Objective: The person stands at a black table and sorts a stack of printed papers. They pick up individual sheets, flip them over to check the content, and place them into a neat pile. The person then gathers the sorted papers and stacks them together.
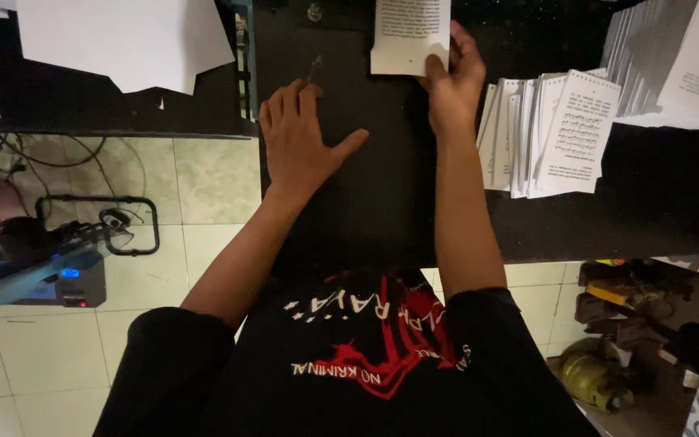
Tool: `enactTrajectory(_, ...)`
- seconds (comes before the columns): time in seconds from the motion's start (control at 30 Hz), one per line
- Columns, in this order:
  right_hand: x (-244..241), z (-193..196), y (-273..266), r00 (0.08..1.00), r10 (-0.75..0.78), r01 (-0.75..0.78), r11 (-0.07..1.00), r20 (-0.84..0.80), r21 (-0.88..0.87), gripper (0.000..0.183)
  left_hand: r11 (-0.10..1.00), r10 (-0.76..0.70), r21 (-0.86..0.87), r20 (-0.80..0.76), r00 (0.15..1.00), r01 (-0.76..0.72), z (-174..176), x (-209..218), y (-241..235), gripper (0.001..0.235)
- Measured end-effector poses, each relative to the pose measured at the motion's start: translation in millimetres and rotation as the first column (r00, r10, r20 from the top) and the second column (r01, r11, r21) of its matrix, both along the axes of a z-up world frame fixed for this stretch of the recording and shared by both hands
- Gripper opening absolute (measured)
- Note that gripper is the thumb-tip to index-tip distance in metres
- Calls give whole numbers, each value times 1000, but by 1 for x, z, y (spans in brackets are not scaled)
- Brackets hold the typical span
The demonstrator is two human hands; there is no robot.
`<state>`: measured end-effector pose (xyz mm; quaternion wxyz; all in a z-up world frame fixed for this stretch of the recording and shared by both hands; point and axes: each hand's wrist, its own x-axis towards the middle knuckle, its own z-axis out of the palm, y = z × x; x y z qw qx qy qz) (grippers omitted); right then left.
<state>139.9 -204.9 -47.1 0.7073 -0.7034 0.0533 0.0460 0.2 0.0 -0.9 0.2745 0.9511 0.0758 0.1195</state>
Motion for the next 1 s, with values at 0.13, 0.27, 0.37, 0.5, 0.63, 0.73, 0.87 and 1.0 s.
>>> enactTrajectory(0.13,3,-8,-2,999,-29,29,1000,-40,-9,48,1000,7,0,17,1000,-7,0,-1,0,75)
enactTrajectory(0.27,-1,4,1,996,-35,39,998,-88,42,49,999,8,36,47,999,-9,-8,-2,2,76)
enactTrajectory(0.37,-7,18,2,985,-67,71,997,-158,21,52,998,21,-64,71,997,-16,-13,-5,0,71)
enactTrajectory(0.5,-34,22,-19,990,-48,54,998,-132,44,56,986,42,-167,164,986,-15,-7,-6,1,63)
enactTrajectory(0.63,-77,58,-55,998,-28,36,989,-57,146,49,971,58,-239,300,952,16,-8,-8,-6,58)
enactTrajectory(0.73,-101,88,-91,991,-56,74,987,-122,145,53,974,40,-219,403,914,54,-10,-9,-10,52)
enactTrajectory(0.87,-128,113,-153,911,-181,217,975,370,-57,30,938,151,-346,352,924,-21,12,-14,-41,40)
enactTrajectory(1.0,-138,123,-221,707,-201,478,842,678,-249,30,923,145,-386,366,919,8,-17,-6,-81,45)
